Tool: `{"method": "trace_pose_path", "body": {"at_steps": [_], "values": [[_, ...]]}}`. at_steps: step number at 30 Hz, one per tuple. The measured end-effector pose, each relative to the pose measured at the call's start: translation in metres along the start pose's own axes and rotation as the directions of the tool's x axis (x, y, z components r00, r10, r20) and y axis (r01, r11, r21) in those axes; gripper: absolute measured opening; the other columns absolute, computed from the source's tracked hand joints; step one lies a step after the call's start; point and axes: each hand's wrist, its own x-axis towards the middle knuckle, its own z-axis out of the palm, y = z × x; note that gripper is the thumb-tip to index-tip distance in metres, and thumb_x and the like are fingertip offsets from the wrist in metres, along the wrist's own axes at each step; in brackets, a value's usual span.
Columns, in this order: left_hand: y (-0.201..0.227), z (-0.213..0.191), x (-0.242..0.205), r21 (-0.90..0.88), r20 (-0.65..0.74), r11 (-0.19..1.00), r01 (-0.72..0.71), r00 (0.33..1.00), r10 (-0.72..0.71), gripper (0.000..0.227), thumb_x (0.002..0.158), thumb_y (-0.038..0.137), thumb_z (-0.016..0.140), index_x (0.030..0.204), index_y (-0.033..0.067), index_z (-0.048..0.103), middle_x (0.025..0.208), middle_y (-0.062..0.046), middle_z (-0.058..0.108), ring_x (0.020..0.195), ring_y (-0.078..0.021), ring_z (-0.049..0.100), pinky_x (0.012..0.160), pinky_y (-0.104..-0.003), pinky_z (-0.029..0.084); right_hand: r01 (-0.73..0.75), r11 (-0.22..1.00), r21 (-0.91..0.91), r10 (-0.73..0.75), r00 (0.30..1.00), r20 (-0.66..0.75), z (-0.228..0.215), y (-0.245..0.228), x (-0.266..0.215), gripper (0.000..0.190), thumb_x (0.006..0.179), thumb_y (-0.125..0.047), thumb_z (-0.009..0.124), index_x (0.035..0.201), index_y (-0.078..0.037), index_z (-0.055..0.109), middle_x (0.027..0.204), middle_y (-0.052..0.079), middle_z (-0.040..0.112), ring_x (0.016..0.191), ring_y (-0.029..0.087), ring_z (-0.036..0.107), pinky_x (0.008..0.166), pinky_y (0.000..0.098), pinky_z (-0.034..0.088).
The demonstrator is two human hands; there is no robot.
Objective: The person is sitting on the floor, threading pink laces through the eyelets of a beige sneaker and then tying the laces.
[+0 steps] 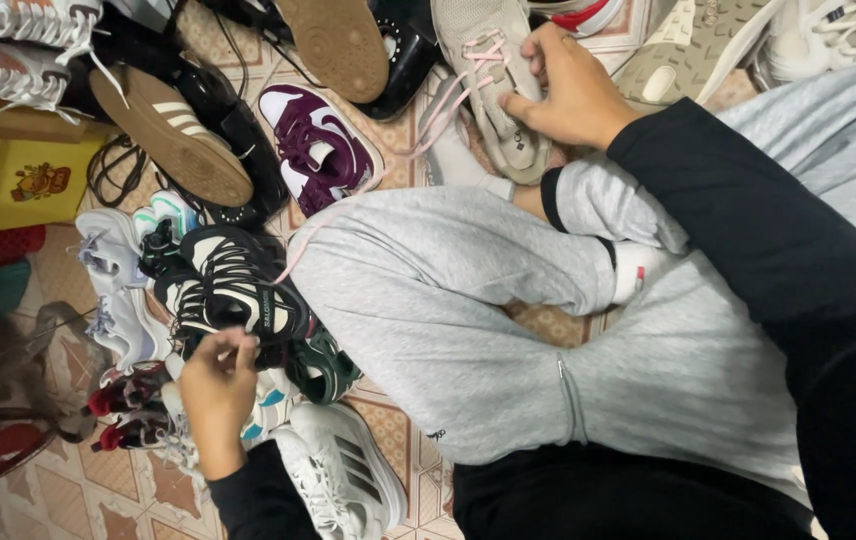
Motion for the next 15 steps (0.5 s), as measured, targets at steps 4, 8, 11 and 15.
{"method": "trace_pose_path", "body": {"at_steps": [4, 8, 11, 15], "values": [[0.085, 0.0, 0.023, -0.1, -0.078, 0.981, -0.165, 0.984, 0.158, 0.019, 0.092, 0.009, 0.078, 0.108, -0.0003, 0.074, 0.094, -0.008, 0.074, 0.074, -0.0186, 0.064, 0.067, -0.03, 0.05, -0.002, 1.0, 0.021, 0.002, 1.0, -0.024, -0.003, -0.01, -0.008, 0.046, 0.091, -0.012, 0.077, 0.124, -0.003, 0.046, 0.102, 0.011, 0.055, 0.087, 0.025, 0.059, 0.08, 0.0378, 0.05], [0.176, 0.017, 0.055, -0.129, -0.175, 0.809, -0.574, 0.816, 0.551, 0.022, 0.093, 0.008, 0.074, 0.113, -0.0008, 0.073, 0.101, -0.013, 0.072, 0.096, -0.0279, 0.063, 0.09, -0.039, 0.05, 0.077, 0.98, -0.184, -0.092, 0.993, -0.076, -0.006, -0.026, -0.023, 0.037, 0.088, -0.013, 0.074, 0.116, -0.006, 0.051, 0.114, 0.018, 0.048, 0.099, 0.04, 0.056, 0.084, 0.0467, 0.049], [0.236, 0.058, 0.089, -0.265, -0.148, 0.647, -0.715, 0.693, 0.706, 0.017, 0.095, 0.01, 0.066, 0.109, 0.0026, 0.072, 0.099, -0.012, 0.064, 0.103, -0.0302, 0.053, 0.096, -0.04, 0.043, 0.172, 0.955, -0.24, -0.2, 0.975, -0.1, -0.012, -0.038, -0.031, 0.024, 0.084, -0.006, 0.073, 0.097, -0.006, 0.053, 0.114, 0.016, 0.047, 0.105, 0.036, 0.051, 0.084, 0.0423, 0.048], [0.27, 0.156, 0.139, -0.174, -0.05, 0.705, -0.688, 0.721, 0.691, 0.031, 0.099, 0.026, 0.061, 0.118, 0.0042, 0.073, 0.114, -0.016, 0.067, 0.113, -0.0331, 0.052, 0.099, -0.045, 0.044, 0.259, 0.895, -0.363, -0.32, 0.94, -0.118, -0.012, -0.043, -0.033, 0.028, 0.082, -0.008, 0.075, 0.106, -0.005, 0.062, 0.121, 0.016, 0.053, 0.106, 0.036, 0.051, 0.092, 0.0413, 0.048]]}}
